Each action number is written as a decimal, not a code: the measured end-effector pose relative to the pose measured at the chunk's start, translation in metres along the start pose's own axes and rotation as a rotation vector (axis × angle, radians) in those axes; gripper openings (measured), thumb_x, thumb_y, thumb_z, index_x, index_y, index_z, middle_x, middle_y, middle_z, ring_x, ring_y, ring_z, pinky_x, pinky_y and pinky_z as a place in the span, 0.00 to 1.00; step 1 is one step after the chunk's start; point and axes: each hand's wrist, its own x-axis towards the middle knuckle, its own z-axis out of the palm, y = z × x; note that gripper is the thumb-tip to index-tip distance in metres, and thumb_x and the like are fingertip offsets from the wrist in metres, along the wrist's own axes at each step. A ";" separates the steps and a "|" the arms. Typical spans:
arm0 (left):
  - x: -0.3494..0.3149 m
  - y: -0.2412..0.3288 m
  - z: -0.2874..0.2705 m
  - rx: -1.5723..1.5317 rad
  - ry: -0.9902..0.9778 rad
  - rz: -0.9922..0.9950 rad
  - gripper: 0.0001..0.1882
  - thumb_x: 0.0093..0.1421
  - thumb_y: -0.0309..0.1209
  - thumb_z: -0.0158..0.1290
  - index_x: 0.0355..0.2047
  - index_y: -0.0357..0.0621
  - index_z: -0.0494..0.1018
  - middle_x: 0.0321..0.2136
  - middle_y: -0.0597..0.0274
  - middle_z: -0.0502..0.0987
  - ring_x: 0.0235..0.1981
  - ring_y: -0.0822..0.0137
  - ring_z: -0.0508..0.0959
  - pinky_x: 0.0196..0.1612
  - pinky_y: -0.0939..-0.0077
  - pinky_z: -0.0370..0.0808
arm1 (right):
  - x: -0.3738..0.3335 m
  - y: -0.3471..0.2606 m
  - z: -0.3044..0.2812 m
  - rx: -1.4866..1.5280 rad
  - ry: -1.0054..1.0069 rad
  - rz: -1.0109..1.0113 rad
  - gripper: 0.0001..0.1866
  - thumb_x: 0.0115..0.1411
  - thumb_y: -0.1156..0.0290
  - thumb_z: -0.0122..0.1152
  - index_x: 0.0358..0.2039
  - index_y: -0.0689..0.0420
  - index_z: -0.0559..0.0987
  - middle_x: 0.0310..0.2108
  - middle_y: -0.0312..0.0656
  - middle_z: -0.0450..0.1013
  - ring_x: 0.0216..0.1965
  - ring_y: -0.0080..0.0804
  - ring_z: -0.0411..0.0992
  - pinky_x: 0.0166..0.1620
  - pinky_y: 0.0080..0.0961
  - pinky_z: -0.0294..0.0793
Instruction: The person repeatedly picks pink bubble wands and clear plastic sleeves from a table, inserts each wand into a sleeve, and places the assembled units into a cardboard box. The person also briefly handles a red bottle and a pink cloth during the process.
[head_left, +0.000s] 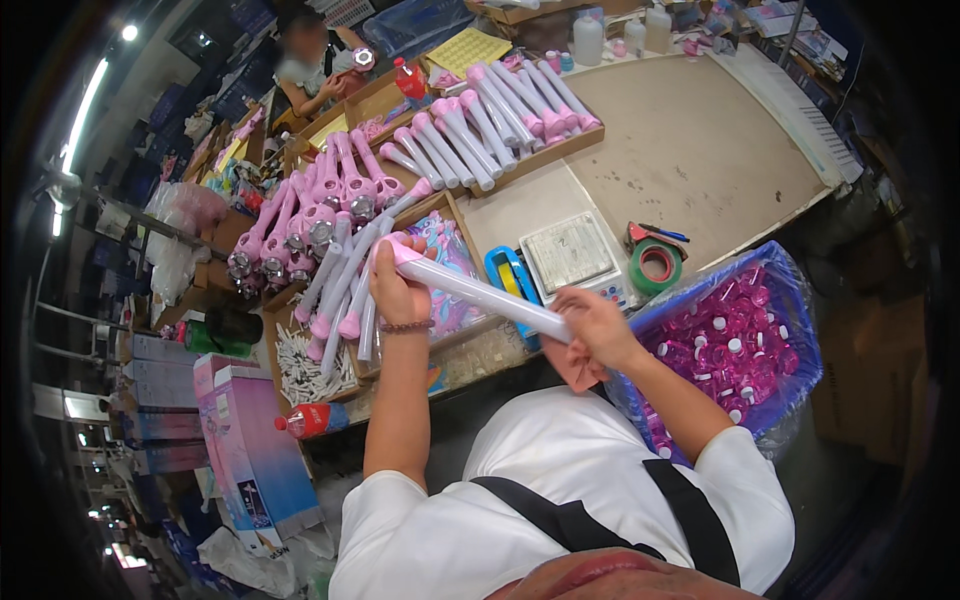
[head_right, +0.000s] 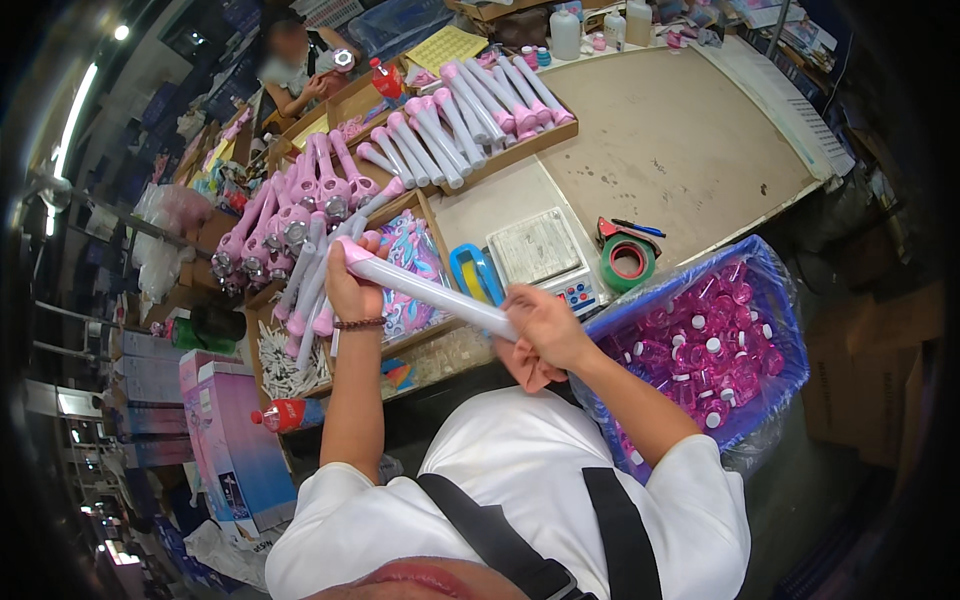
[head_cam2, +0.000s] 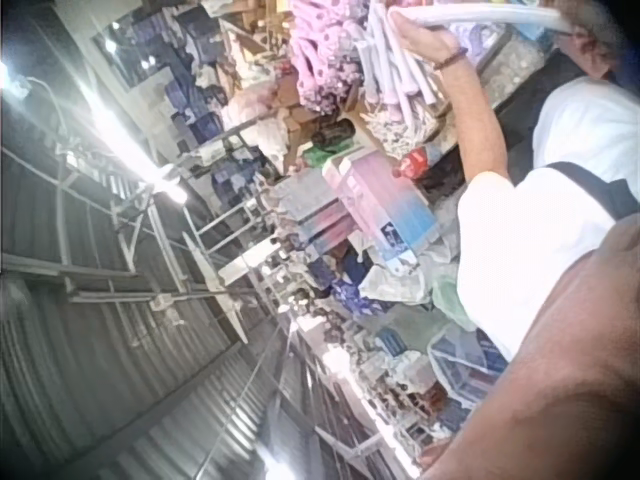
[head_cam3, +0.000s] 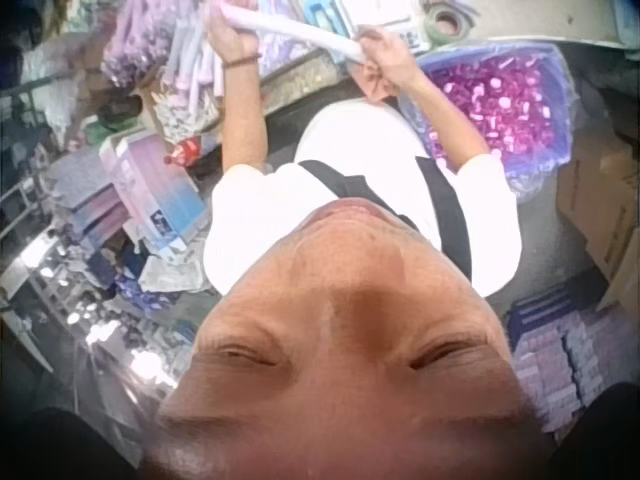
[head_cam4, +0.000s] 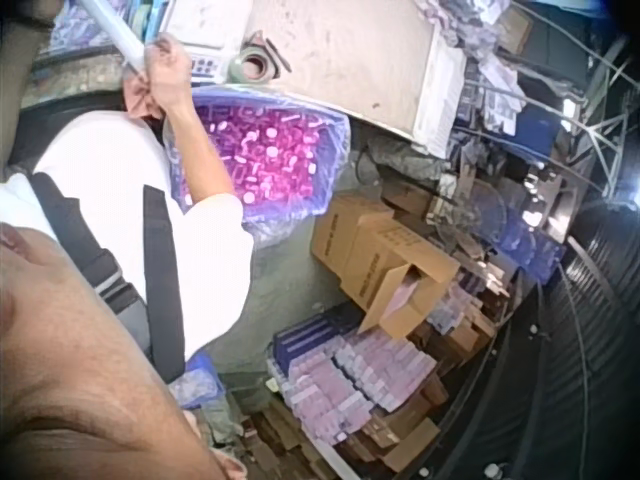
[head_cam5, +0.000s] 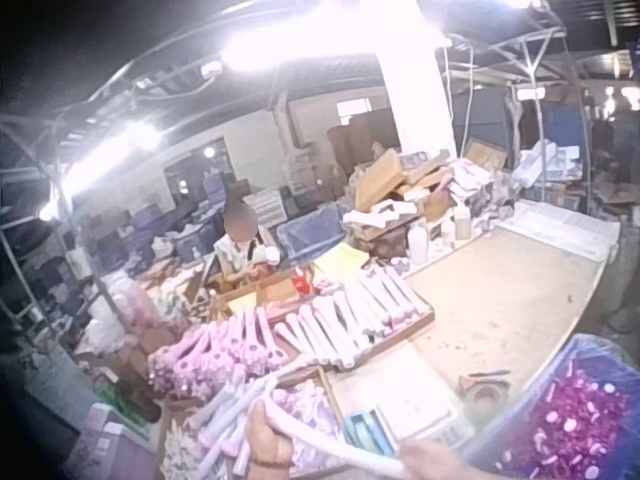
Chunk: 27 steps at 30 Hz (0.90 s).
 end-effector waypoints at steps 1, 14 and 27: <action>-0.002 -0.012 0.001 -0.050 0.053 -0.038 0.20 0.61 0.42 0.50 0.44 0.39 0.65 0.33 0.54 0.74 0.35 0.60 0.76 0.43 0.58 0.76 | 0.003 0.002 -0.003 0.058 0.071 -0.194 0.16 0.65 0.67 0.47 0.46 0.66 0.69 0.36 0.47 0.72 0.32 0.30 0.73 0.36 0.23 0.73; 0.005 -0.059 0.038 -0.056 -0.135 -0.501 0.11 0.62 0.36 0.49 0.36 0.42 0.63 0.28 0.60 0.69 0.20 0.68 0.73 0.24 0.66 0.77 | 0.098 0.036 0.025 0.093 0.440 -0.482 0.13 0.66 0.66 0.47 0.31 0.63 0.72 0.33 0.44 0.73 0.33 0.26 0.71 0.44 0.23 0.71; 0.329 -0.114 -0.077 1.252 -0.230 0.108 0.13 0.56 0.33 0.52 0.38 0.36 0.70 0.29 0.54 0.77 0.31 0.59 0.79 0.34 0.63 0.77 | 0.129 0.077 0.003 -0.051 0.660 -0.212 0.13 0.66 0.67 0.46 0.38 0.64 0.74 0.42 0.44 0.72 0.43 0.27 0.69 0.50 0.24 0.66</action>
